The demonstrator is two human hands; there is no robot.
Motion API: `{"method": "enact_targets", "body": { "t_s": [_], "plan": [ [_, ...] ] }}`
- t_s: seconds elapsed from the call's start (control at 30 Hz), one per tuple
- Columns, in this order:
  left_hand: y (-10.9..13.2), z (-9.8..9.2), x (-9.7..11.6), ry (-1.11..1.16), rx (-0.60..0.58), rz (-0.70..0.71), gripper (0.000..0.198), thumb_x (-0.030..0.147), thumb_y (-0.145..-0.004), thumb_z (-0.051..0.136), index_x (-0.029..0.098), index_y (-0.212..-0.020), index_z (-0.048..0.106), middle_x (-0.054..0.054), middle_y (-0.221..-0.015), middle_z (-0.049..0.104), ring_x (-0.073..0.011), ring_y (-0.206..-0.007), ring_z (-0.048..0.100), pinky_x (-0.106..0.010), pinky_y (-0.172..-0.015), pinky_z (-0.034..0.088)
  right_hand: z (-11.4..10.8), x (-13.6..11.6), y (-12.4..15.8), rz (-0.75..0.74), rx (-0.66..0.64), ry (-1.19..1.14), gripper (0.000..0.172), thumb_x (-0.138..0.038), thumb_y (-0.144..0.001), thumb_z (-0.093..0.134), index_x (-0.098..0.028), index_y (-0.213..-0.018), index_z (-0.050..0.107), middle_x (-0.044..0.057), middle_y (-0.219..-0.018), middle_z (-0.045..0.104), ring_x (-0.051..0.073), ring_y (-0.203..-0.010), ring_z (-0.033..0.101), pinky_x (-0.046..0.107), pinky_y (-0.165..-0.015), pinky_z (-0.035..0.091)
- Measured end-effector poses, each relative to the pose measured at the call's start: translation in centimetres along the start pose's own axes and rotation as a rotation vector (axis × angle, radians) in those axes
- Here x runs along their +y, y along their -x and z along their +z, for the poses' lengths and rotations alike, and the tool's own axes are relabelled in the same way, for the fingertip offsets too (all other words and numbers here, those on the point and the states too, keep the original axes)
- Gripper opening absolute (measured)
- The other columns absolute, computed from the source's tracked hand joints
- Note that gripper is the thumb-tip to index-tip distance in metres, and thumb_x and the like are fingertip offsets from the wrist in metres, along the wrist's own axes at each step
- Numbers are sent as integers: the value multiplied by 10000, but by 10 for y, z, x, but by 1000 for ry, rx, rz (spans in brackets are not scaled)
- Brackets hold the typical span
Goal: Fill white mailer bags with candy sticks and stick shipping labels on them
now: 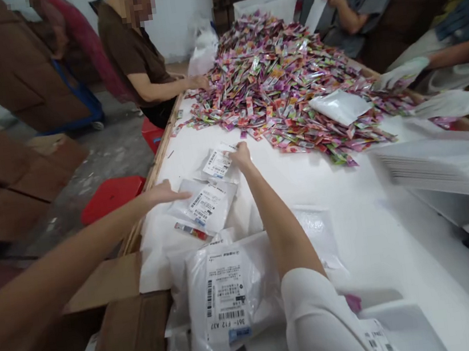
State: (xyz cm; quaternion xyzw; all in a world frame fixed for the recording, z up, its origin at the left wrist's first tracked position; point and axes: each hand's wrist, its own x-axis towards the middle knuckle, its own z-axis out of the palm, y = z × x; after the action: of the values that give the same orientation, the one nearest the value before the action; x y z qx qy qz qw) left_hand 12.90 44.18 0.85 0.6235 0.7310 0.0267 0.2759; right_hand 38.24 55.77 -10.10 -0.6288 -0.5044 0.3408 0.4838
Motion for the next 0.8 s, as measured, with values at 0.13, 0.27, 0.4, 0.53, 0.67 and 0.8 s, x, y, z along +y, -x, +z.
{"method": "enact_targets", "body": {
  "t_s": [0.13, 0.27, 0.4, 0.53, 0.67, 0.8],
  "plan": [
    [-19, 43, -23, 151, -194, 19, 721, 522, -465, 876, 143, -1059, 726, -139, -1099, 754, -335, -1033, 697, -328, -828, 557, 0, 1, -2, 59, -9, 17, 643, -396, -599, 775, -145, -1109, 474, 76, -1008, 571, 218, -922, 570, 351, -852, 483],
    [-12, 44, -55, 286, -280, 14, 653, 445, -428, 905, 196, -1011, 750, -80, -1058, 772, -314, -1024, 700, -314, -811, 564, 0, -1, 11, 51, -13, 227, 687, -390, -617, 801, -121, -1162, 480, 148, -1126, 564, 267, -1028, 561, 391, -934, 462],
    [0, 39, -68, 371, -272, -49, 631, 411, -408, 913, 191, -977, 753, -102, -1113, 757, -325, -1063, 685, -329, -837, 557, 6, -6, 40, -110, 103, 499, 894, -481, -669, 783, -118, -1374, 371, 259, -1407, 373, 412, -1308, 357, 560, -1060, 320],
    [7, 41, -64, 445, -248, -130, 583, 364, -388, 928, 158, -901, 743, -147, -1024, 768, -357, -981, 707, -363, -754, 574, 13, -8, 62, -422, -108, 792, 895, -564, -785, 661, -214, -1507, 265, 201, -1561, 224, 429, -1430, 149, 632, -1124, 144],
    [13, 23, -48, 553, -185, -247, 472, 232, -389, 924, 152, -809, 724, -139, -878, 776, -372, -912, 716, -390, -729, 581, 9, -10, 50, -241, -412, 856, 835, -594, -812, 612, -249, -1510, 311, 180, -1540, 323, 388, -1393, 301, 600, -1133, 200],
    [41, -34, -26, 789, -23, -155, 300, 137, -627, 781, 118, -916, 703, -70, -844, 777, -292, -968, 704, -374, -839, 564, -6, -16, 41, -19, -314, 780, 898, -507, -768, 720, -151, -1489, 322, 230, -1472, 424, 368, -1374, 380, 596, -1134, 227]
  ]
}}
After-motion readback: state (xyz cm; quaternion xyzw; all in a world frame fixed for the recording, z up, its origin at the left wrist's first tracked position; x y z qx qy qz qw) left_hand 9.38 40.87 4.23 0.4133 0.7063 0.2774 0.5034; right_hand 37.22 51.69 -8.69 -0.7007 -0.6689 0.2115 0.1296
